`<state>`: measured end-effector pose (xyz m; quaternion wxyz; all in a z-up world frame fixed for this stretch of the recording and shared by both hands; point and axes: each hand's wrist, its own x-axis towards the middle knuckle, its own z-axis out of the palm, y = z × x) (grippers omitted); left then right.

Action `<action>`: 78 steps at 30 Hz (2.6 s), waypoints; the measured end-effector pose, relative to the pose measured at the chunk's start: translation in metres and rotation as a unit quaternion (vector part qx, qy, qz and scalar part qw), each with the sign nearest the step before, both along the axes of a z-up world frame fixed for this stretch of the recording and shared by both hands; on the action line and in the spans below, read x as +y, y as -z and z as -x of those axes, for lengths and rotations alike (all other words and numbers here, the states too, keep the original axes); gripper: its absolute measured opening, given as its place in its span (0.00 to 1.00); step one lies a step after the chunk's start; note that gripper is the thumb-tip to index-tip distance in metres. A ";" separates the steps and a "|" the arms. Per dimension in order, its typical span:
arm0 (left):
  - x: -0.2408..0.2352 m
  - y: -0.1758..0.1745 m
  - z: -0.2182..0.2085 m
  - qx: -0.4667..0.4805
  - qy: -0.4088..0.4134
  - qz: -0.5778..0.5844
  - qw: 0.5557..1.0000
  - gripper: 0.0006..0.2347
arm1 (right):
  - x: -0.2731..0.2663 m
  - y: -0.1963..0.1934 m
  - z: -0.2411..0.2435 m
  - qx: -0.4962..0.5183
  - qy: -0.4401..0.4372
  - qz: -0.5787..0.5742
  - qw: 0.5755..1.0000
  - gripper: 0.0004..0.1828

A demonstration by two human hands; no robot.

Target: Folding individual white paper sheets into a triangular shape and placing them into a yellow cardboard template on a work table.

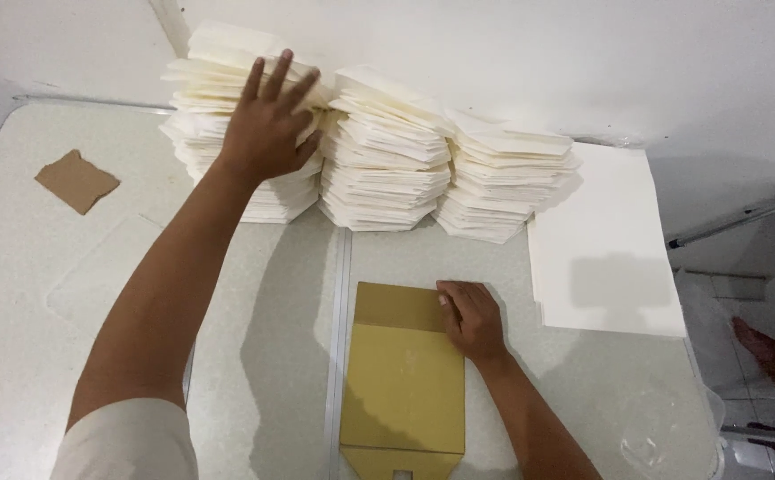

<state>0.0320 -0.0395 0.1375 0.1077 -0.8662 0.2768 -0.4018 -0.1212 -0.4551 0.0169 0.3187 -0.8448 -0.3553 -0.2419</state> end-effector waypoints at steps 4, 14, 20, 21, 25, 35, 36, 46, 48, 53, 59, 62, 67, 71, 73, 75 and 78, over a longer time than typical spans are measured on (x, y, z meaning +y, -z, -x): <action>0.004 -0.043 0.001 0.095 -0.030 0.158 0.982 0.25 | 0.000 0.001 -0.002 0.007 -0.005 0.002 1.000 0.10; 0.042 -0.034 0.013 0.228 -0.257 0.063 0.937 0.26 | -0.001 0.001 -0.005 0.023 0.008 -0.018 1.000 0.09; 0.037 -0.004 0.027 0.134 -0.303 0.047 0.942 0.26 | -0.005 0.002 -0.017 0.096 0.082 -0.036 0.991 0.14; 0.039 0.002 0.026 0.102 -0.303 0.041 0.947 0.26 | -0.005 0.002 -0.020 0.120 0.090 -0.043 0.988 0.15; 0.034 -0.006 0.024 0.087 -0.326 0.025 0.941 0.29 | -0.005 -0.002 -0.021 0.202 0.124 -0.067 0.969 0.18; -0.053 -0.035 0.087 0.180 -0.131 0.164 0.961 0.35 | -0.019 0.005 -0.029 0.096 0.197 -0.053 0.974 0.15; -0.072 -0.033 0.105 0.227 -0.145 0.093 0.958 0.35 | -0.021 0.002 -0.029 0.103 0.237 -0.008 0.966 0.15; -0.171 0.063 0.214 0.541 -0.039 0.043 0.839 0.40 | -0.129 -0.001 -0.029 0.317 0.460 0.228 0.797 0.46; -0.174 0.056 0.216 0.550 -0.055 0.042 0.833 0.40 | -0.124 -0.028 -0.018 0.329 0.446 0.231 0.799 0.44; -0.179 0.061 0.218 0.553 -0.078 0.065 0.827 0.38 | -0.120 -0.059 -0.005 0.346 0.421 0.245 0.802 0.38; -0.180 0.065 0.219 0.552 -0.087 0.078 0.825 0.39 | -0.124 -0.067 -0.005 0.392 0.406 0.204 0.800 0.40; -0.180 0.062 0.219 0.548 -0.084 0.077 0.828 0.39 | -0.128 -0.063 -0.010 0.412 0.408 0.204 0.789 0.39; -0.182 0.052 0.221 0.569 -0.108 0.061 0.813 0.39 | -0.126 -0.069 -0.010 0.416 0.393 0.203 0.794 0.33; -0.181 0.051 0.220 0.571 -0.114 0.072 0.810 0.38 | -0.130 -0.068 -0.009 0.408 0.400 0.213 0.793 0.32; -0.179 0.049 0.219 0.571 -0.121 0.074 0.809 0.38 | -0.135 -0.064 -0.009 0.408 0.394 0.214 0.795 0.30; -0.178 0.049 0.219 0.572 -0.119 0.084 0.807 0.38 | -0.149 -0.043 -0.014 0.401 0.397 0.203 0.800 0.27; -0.177 0.050 0.219 0.571 -0.118 0.095 0.807 0.38 | -0.152 -0.039 -0.013 0.388 0.405 0.190 0.806 0.25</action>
